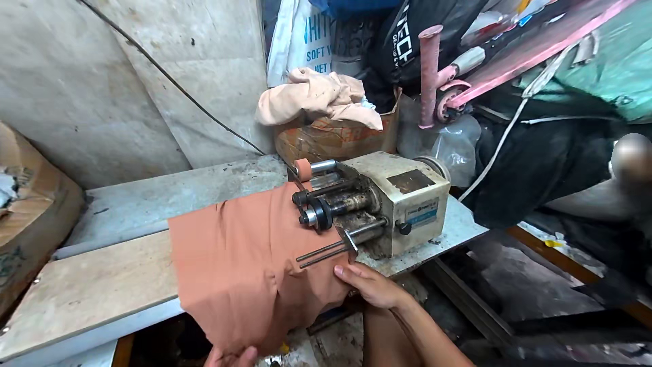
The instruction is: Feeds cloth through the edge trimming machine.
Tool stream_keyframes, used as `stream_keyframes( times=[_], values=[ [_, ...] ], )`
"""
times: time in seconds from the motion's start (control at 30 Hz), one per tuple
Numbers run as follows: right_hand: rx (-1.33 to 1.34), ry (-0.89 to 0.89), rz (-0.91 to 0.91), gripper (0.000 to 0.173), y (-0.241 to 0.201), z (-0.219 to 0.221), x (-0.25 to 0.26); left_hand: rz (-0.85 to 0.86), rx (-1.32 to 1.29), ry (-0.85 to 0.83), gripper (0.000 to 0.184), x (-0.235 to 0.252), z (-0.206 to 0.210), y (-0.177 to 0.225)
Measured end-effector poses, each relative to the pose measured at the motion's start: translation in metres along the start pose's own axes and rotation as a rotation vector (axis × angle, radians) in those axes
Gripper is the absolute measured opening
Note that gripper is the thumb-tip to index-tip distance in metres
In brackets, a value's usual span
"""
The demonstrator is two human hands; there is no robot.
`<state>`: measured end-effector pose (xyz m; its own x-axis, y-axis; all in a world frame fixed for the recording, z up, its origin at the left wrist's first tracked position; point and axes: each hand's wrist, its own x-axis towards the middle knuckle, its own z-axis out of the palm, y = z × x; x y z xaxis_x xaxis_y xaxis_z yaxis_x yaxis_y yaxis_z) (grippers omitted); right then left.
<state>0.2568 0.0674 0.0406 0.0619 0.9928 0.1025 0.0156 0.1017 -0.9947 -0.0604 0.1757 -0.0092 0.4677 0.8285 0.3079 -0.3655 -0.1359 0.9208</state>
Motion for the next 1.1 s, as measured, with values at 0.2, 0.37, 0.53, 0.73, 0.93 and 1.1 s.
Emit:
stream_keyframes(
  times=[0.2, 0.37, 0.53, 0.73, 0.93, 1.1],
  values=[
    [0.011, 0.001, 0.007, 0.036, 0.000, 0.000, -0.001, -0.024, 0.059, -0.016, 0.038, -0.002, -0.002, -0.002],
    [-0.023, 0.002, 0.002, 0.036, 0.000, 0.000, -0.002, 0.020, -0.059, 0.041, 0.034, -0.002, -0.006, -0.005],
    [-0.022, 0.003, 0.020, 0.036, 0.000, 0.000, -0.001, 0.002, -0.076, 0.029, 0.035, -0.006, -0.006, -0.002],
    [-0.036, 0.007, 0.025, 0.038, 0.000, 0.000, -0.001, -0.038, 0.059, 0.030, 0.037, -0.007, -0.003, 0.000],
    [-0.025, -0.003, 0.018, 0.037, 0.000, 0.000, -0.001, -0.016, 0.044, 0.098, 0.039, -0.006, -0.006, 0.001],
    [-0.010, 0.004, 0.028, 0.036, 0.000, 0.001, -0.001, 0.057, -0.110, 0.123, 0.031, -0.007, -0.011, 0.000]
  ],
)
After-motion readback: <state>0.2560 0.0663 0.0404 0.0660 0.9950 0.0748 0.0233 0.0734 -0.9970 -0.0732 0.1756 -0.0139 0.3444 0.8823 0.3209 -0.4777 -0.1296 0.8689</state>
